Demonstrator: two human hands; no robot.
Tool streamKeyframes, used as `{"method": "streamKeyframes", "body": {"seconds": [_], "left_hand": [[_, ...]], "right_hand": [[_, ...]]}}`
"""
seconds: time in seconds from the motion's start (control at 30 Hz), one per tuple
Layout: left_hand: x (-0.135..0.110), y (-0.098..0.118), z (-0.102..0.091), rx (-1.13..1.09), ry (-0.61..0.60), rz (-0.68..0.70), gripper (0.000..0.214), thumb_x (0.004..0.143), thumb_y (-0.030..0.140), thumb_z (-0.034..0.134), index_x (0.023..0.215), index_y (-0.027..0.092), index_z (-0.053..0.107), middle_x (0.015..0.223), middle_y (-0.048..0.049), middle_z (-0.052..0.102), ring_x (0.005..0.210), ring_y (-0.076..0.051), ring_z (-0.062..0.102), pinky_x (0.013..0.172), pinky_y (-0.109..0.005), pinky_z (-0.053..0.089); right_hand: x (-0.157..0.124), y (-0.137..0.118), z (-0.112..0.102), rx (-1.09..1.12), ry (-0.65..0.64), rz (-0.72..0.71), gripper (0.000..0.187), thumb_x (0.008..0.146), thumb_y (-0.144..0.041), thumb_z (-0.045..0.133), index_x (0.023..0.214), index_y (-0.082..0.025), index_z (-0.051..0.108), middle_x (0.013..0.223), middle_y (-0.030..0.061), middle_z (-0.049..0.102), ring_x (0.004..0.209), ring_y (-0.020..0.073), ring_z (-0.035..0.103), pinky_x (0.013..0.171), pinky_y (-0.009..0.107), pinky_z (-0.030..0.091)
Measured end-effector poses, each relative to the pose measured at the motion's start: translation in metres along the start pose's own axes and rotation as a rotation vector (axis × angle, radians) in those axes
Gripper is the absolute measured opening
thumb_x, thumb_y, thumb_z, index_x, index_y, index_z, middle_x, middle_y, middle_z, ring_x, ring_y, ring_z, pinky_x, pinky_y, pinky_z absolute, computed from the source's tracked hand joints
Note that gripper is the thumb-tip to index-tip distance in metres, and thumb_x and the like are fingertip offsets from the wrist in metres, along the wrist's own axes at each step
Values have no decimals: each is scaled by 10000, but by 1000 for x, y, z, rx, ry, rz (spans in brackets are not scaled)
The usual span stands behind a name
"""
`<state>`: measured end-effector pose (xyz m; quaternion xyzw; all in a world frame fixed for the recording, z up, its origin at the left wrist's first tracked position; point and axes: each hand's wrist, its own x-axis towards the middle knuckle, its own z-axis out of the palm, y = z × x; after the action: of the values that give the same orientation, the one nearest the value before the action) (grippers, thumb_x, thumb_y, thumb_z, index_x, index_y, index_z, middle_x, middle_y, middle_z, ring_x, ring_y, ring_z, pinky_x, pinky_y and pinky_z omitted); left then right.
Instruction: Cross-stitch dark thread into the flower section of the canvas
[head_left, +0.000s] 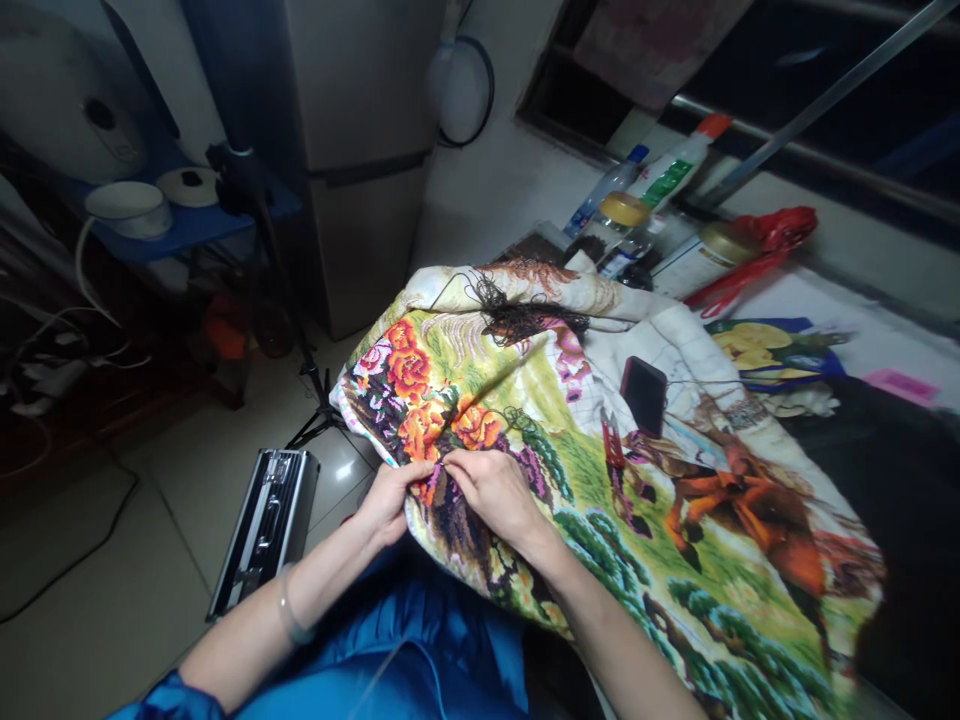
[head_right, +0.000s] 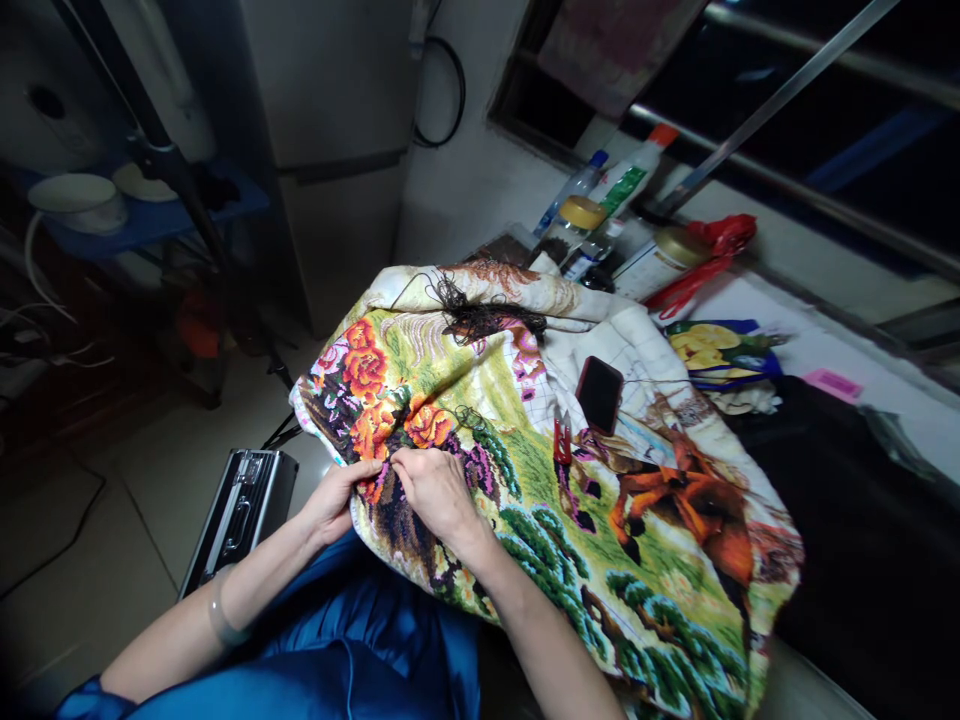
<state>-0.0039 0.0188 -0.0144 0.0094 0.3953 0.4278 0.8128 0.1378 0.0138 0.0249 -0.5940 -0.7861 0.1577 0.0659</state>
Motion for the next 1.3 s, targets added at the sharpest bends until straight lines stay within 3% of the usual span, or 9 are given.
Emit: {"method": "streamKeyframes", "body": {"seconds": [0.33, 0.6, 0.7, 0.8, 1.0, 1.3], "left_hand": [[0, 1, 5, 0, -15, 3, 449, 487, 8, 742, 922, 114, 705, 717, -74, 751, 862, -302, 716, 931, -461, 518], [-1, 3, 6, 11, -35, -10, 508, 477, 23, 768, 972, 105, 689, 771, -101, 760, 934, -313, 702, 943, -446, 515], [-1, 3, 6, 13, -35, -17, 504, 488, 29, 764, 979, 115, 690, 806, -100, 765, 931, -308, 704, 945, -451, 514], [-2, 3, 7, 8, -37, -31, 503, 496, 28, 760, 987, 118, 691, 860, -110, 768, 931, -308, 706, 942, -452, 516], [-2, 3, 6, 11, -63, -39, 514, 486, 31, 775, 987, 107, 689, 812, -107, 764, 947, -313, 701, 943, -445, 517], [1, -1, 4, -9, -64, -14, 394, 518, 87, 798, 898, 113, 696, 813, -103, 763, 947, -303, 699, 970, -446, 499]], "right_hand": [[11, 20, -1, 288, 20, -180, 166, 904, -126, 565, 818, -176, 698, 780, 18, 731, 675, 144, 675, 668, 220, 454], [12, 26, 0, 175, 125, -344, 153, 915, -153, 574, 845, -175, 709, 746, 28, 676, 656, 131, 616, 616, 217, 414], [8, 26, 2, 106, 205, -341, 173, 925, -191, 567, 858, -186, 726, 735, 31, 614, 642, 127, 568, 577, 221, 389], [7, 25, 6, 188, 245, -325, 199, 931, -195, 555, 832, -183, 727, 719, 26, 576, 632, 123, 551, 571, 221, 400], [10, 25, 10, 447, 264, -306, 222, 932, -242, 563, 774, -176, 703, 667, 14, 564, 607, 127, 544, 551, 229, 417], [12, 26, 9, 465, 246, -315, 278, 946, -302, 545, 765, -174, 713, 648, 14, 548, 599, 127, 525, 550, 234, 412]]}}
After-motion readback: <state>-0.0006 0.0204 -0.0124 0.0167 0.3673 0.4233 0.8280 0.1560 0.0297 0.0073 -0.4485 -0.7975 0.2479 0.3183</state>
